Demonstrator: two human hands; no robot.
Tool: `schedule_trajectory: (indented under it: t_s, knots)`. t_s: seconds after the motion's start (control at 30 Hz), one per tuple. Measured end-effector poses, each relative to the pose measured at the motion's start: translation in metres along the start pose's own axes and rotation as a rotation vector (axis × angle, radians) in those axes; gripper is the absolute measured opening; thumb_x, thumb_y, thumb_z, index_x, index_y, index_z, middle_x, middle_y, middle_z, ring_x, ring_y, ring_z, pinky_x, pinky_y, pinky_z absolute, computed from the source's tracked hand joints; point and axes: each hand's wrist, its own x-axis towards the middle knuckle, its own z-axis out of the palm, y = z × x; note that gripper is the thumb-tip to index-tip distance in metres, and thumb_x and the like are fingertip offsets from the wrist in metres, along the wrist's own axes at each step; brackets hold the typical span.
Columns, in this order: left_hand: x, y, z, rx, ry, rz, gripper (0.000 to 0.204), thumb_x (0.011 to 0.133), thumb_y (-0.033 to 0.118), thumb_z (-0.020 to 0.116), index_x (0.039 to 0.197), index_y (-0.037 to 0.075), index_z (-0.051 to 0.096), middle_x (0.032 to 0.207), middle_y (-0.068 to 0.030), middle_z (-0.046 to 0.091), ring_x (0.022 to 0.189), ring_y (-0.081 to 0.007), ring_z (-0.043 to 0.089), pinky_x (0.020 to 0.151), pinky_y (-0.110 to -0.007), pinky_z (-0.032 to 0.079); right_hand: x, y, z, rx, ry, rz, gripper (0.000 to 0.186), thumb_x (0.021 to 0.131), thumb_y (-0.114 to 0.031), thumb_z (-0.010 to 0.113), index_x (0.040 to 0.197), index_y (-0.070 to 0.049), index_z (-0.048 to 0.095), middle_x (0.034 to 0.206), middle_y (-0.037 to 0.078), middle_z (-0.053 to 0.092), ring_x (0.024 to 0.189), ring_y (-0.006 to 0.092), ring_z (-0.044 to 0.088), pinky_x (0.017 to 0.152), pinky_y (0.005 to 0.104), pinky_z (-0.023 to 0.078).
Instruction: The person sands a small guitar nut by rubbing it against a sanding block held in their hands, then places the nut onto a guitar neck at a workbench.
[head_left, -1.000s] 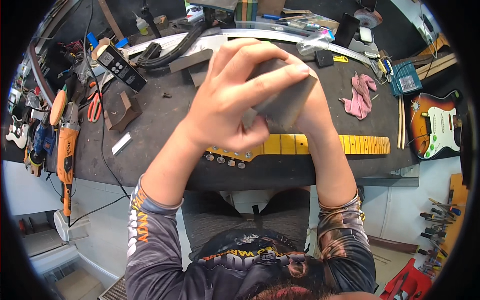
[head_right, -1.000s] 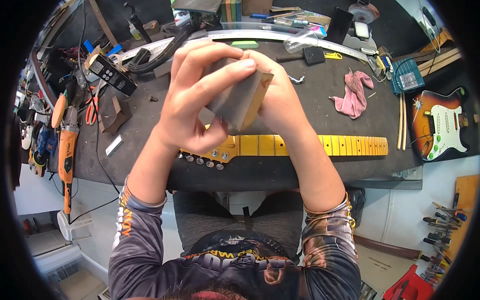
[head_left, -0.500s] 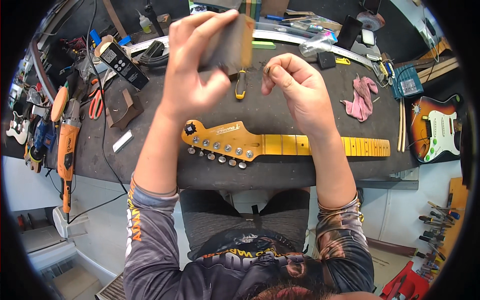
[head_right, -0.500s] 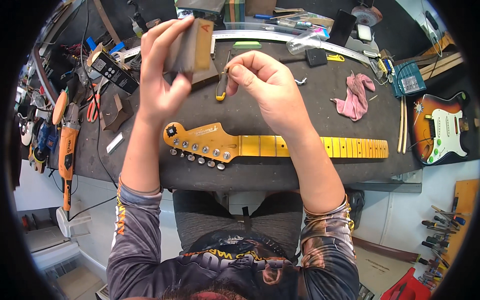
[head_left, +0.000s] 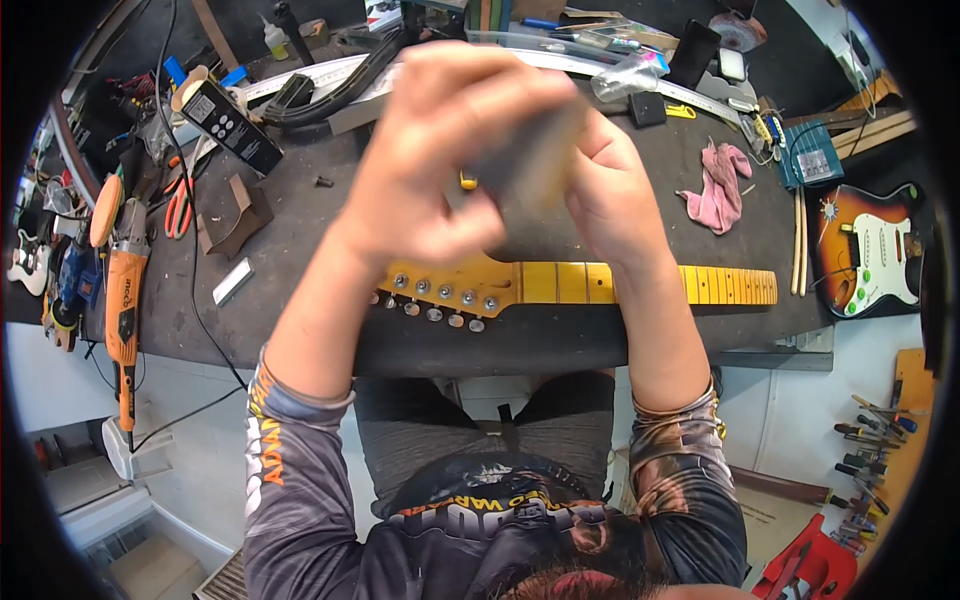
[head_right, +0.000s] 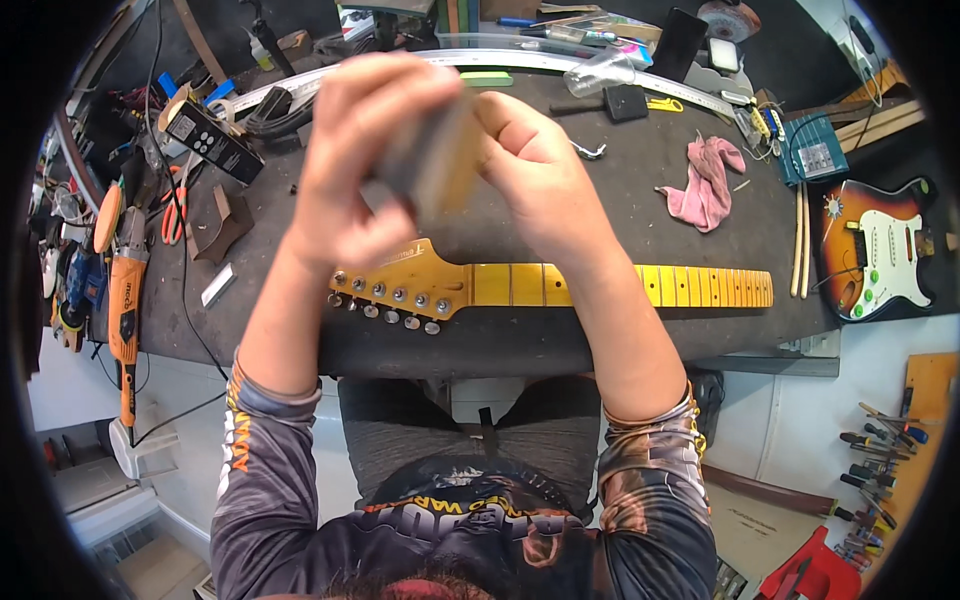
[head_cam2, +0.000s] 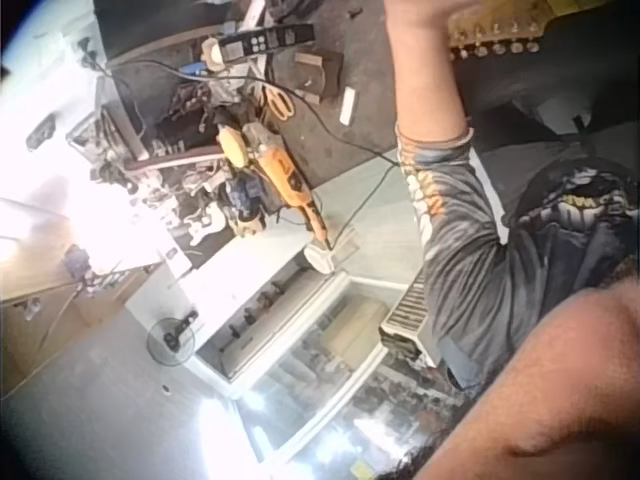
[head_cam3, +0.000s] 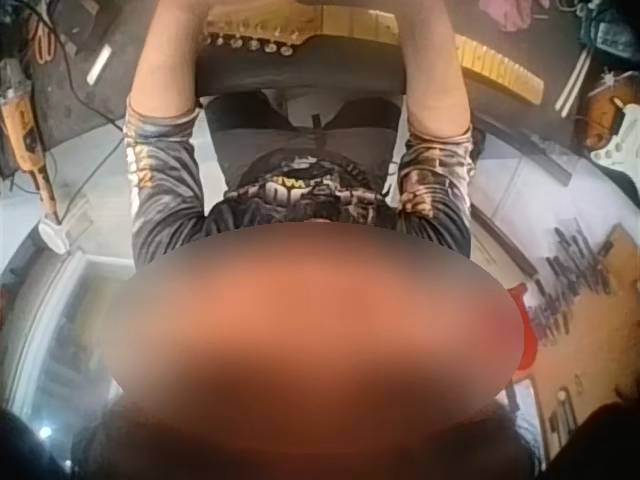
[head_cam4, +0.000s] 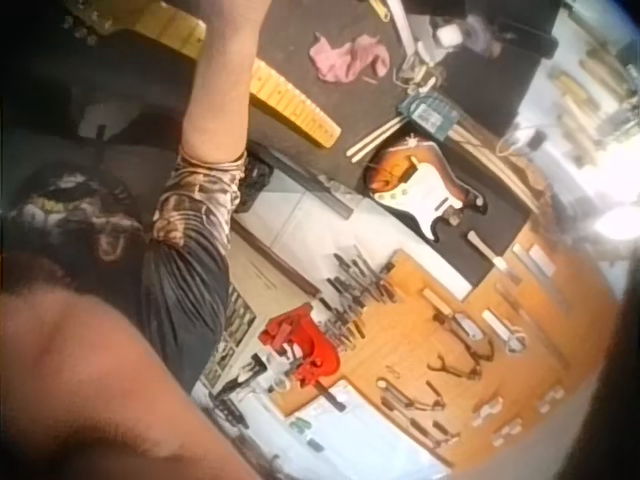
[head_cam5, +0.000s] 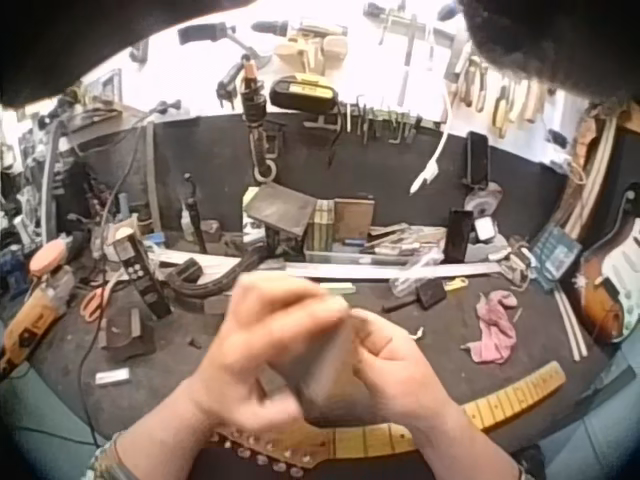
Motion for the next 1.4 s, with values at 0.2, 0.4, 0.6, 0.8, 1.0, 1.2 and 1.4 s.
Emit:
schedule_trajectory:
  t_s: [0.2,0.4,0.6,0.8,1.0,1.2,1.4]
  knots:
    - [-0.005,-0.006,0.002,-0.102,0.128,-0.048,0.074,0.064,0.018,0.064,0.137,0.009,0.07,0.134,-0.015,0.065,0.124,-0.0329,0.055,0.111,-0.045,0.044,0.005,0.003,-0.026,-0.196,-0.185,-0.031,0.024,0.111,-0.018,0.062,0.124,0.002,0.067,0.113,0.004,0.074,0.104,0.0105,0.069,0.095,0.0279,0.054]
    - [-0.004,-0.025,-0.027,0.212,-0.106,-0.187,0.085,0.077,0.008,0.051,0.161,0.012,0.04,0.156,-0.0153,0.047,0.142,-0.0345,0.048,0.119,-0.045,0.039,0.007,-0.002,-0.022,-0.219,-0.219,-0.103,0.022,0.111,-0.018,0.062,0.121,0.002,0.067,0.101,0.004,0.072,0.096,0.0119,0.068,0.092,0.0296,0.055]
    - [-0.002,0.01,-0.002,0.044,-0.117,0.054,0.078,0.066,0.025,0.061,0.141,0.001,0.066,0.137,-0.02,0.064,0.127,-0.0348,0.058,0.115,-0.045,0.043,-0.003,-0.001,-0.003,-0.047,-0.098,-0.057,0.021,0.11,-0.017,0.064,0.119,0.002,0.067,0.099,0.005,0.072,0.095,0.0133,0.068,0.092,0.03,0.054]
    - [-0.008,-0.027,-0.006,0.051,0.192,-0.082,0.076,0.062,0.025,0.066,0.136,0.008,0.072,0.131,-0.0125,0.067,0.123,-0.0329,0.057,0.11,-0.045,0.042,0.007,0.004,-0.024,-0.206,-0.238,-0.065,0.024,0.111,-0.018,0.062,0.125,0.001,0.067,0.114,0.005,0.074,0.105,0.0125,0.069,0.095,0.0285,0.054]
    - [-0.006,-0.021,-0.01,0.13,0.064,-0.139,0.075,0.063,0.016,0.063,0.137,0.01,0.072,0.131,-0.013,0.066,0.124,-0.0326,0.055,0.113,-0.044,0.043,0.007,0.002,-0.019,-0.158,-0.185,-0.069,0.023,0.11,-0.021,0.065,0.117,0.001,0.066,0.1,0.004,0.071,0.094,0.0144,0.068,0.091,0.0315,0.055]
    - [-0.002,0.017,0.008,0.004,-0.065,-0.002,0.077,0.061,0.022,0.065,0.137,0.014,0.073,0.136,-0.0123,0.066,0.121,-0.034,0.058,0.107,-0.045,0.045,0.001,0.0,-0.014,-0.149,-0.1,-0.062,0.025,0.111,-0.02,0.062,0.127,0.0,0.067,0.112,0.004,0.072,0.108,0.0124,0.067,0.097,0.0291,0.054]
    - [-0.012,-0.029,-0.019,0.215,0.093,-0.153,0.078,0.067,0.017,0.059,0.145,0.003,0.064,0.139,-0.0179,0.062,0.129,-0.0336,0.056,0.115,-0.046,0.043,0.006,0.003,-0.019,-0.201,-0.149,-0.062,0.02,0.111,-0.019,0.064,0.116,0.001,0.067,0.098,0.005,0.071,0.093,0.0136,0.067,0.091,0.0303,0.053]
